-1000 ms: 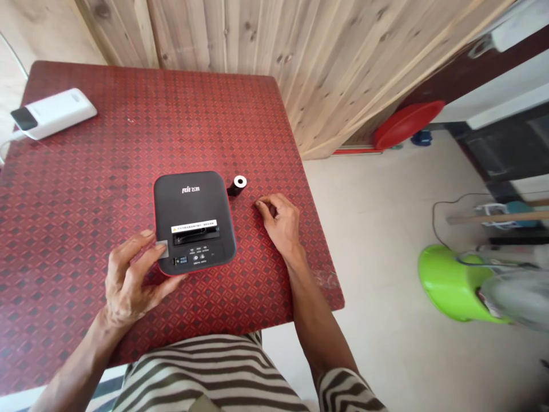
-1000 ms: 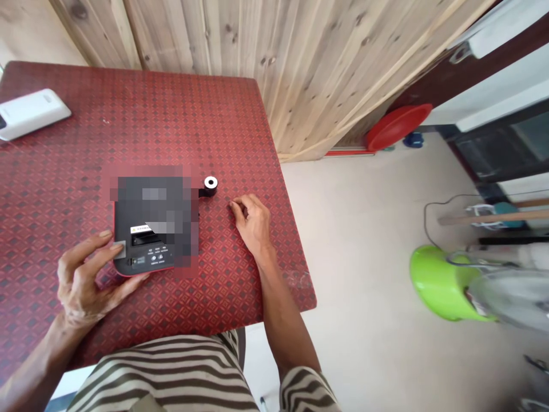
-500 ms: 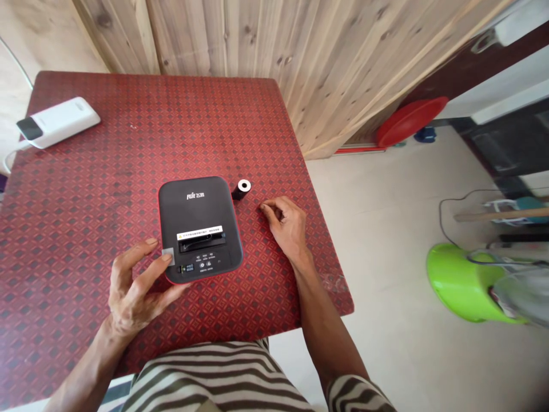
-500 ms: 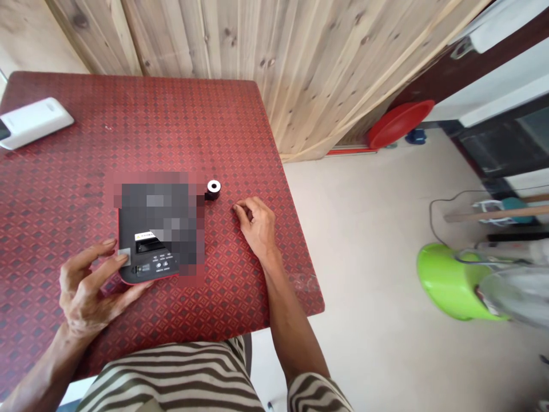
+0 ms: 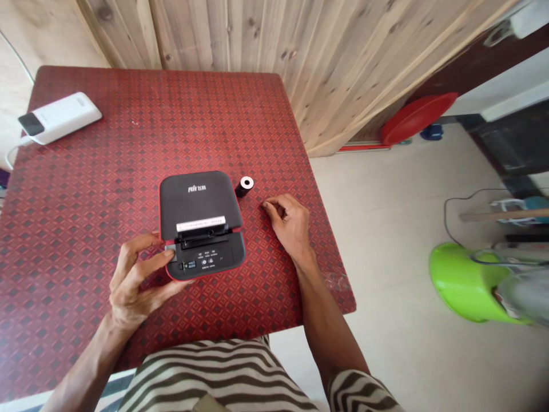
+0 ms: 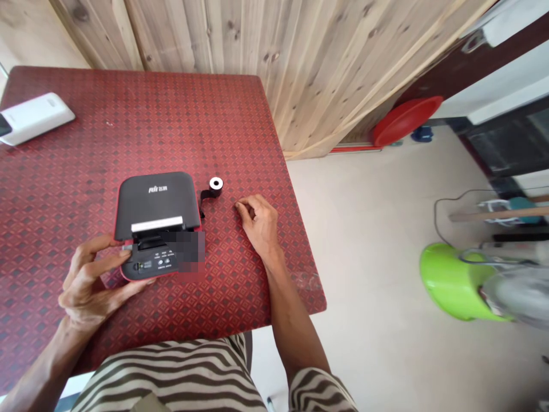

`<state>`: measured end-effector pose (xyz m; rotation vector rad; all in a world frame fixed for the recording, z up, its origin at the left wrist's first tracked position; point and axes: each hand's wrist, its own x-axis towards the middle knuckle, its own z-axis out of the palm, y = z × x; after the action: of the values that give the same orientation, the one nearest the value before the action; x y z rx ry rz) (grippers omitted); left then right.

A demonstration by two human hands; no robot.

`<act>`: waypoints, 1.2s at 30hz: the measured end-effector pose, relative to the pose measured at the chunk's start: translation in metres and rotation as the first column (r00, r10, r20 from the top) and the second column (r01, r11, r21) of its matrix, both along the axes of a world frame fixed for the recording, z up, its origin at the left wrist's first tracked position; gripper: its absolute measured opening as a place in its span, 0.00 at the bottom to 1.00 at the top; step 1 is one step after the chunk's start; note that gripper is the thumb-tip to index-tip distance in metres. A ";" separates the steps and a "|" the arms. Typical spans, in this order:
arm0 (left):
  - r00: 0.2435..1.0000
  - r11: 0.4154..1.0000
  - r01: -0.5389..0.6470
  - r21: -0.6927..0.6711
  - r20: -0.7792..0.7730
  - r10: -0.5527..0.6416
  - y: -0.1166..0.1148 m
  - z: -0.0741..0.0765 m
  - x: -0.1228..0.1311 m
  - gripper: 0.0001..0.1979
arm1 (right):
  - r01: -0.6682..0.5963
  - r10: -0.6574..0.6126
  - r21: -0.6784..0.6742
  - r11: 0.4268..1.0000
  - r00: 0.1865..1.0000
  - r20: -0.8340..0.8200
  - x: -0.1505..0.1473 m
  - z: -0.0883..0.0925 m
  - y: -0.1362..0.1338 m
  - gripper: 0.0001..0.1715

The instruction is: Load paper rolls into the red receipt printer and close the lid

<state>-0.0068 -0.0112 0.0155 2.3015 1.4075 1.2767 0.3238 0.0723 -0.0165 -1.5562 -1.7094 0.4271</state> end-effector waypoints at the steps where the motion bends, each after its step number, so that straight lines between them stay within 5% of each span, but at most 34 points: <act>1: 1.000 1.000 0.012 -0.006 0.013 -0.012 0.001 0.000 0.000 0.29 | -0.002 0.002 0.004 1.000 1.000 0.002 0.000 -0.001 0.000 0.10; 5: 0.998 0.999 0.046 0.017 0.039 -0.047 0.004 0.000 0.002 0.30 | 0.000 -0.001 0.015 1.000 0.999 0.032 0.001 0.005 -0.001 0.10; 9: 1.000 0.997 0.024 0.076 -0.012 -0.023 0.003 0.000 0.004 0.31 | 0.000 -0.014 0.181 0.984 0.997 0.073 -0.014 0.049 -0.014 0.08; 12: 0.999 0.995 0.003 0.103 -0.043 0.001 0.002 0.001 0.004 0.33 | -0.266 0.234 0.223 0.938 0.959 0.159 -0.046 0.088 -0.019 0.06; 16: 0.997 0.991 0.016 0.133 -0.080 -0.006 0.003 0.005 0.006 0.34 | -0.566 0.522 -0.076 0.821 0.689 0.503 -0.099 0.109 -0.002 0.05; 19: 0.994 0.987 0.019 0.159 -0.106 -0.002 0.003 0.006 0.006 0.33 | -0.550 0.563 -0.251 0.797 0.525 0.638 -0.127 0.108 0.019 0.05; 24: 0.992 0.985 -0.001 0.173 -0.127 0.023 0.000 0.002 0.006 0.35 | -0.552 0.648 -0.390 0.737 0.415 0.639 -0.137 0.113 0.038 0.04; 27: 0.988 0.986 -0.001 0.166 -0.151 0.027 -0.001 0.000 0.005 0.34 | -0.557 0.658 -0.384 0.736 0.455 0.600 -0.127 0.123 0.032 0.06; 30: 0.988 0.988 0.005 0.153 -0.154 0.019 -0.001 0.000 0.005 0.32 | -0.587 0.621 -0.240 0.773 0.622 0.477 -0.104 0.134 0.016 0.07; 33: 0.989 0.987 0.018 0.159 -0.149 0.006 0.000 0.002 0.006 0.31 | -0.569 0.567 -0.016 0.822 0.815 0.120 -0.068 0.134 -0.004 0.12; 36: 0.989 0.992 -0.009 0.123 -0.142 0.027 -0.001 0.005 0.008 0.26 | -0.408 0.410 0.065 0.911 0.872 -0.266 -0.033 0.116 -0.022 0.17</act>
<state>0.0016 -0.0119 0.0201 2.5129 1.4344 1.2577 0.2909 0.0499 0.0997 -1.0592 -1.8088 0.8126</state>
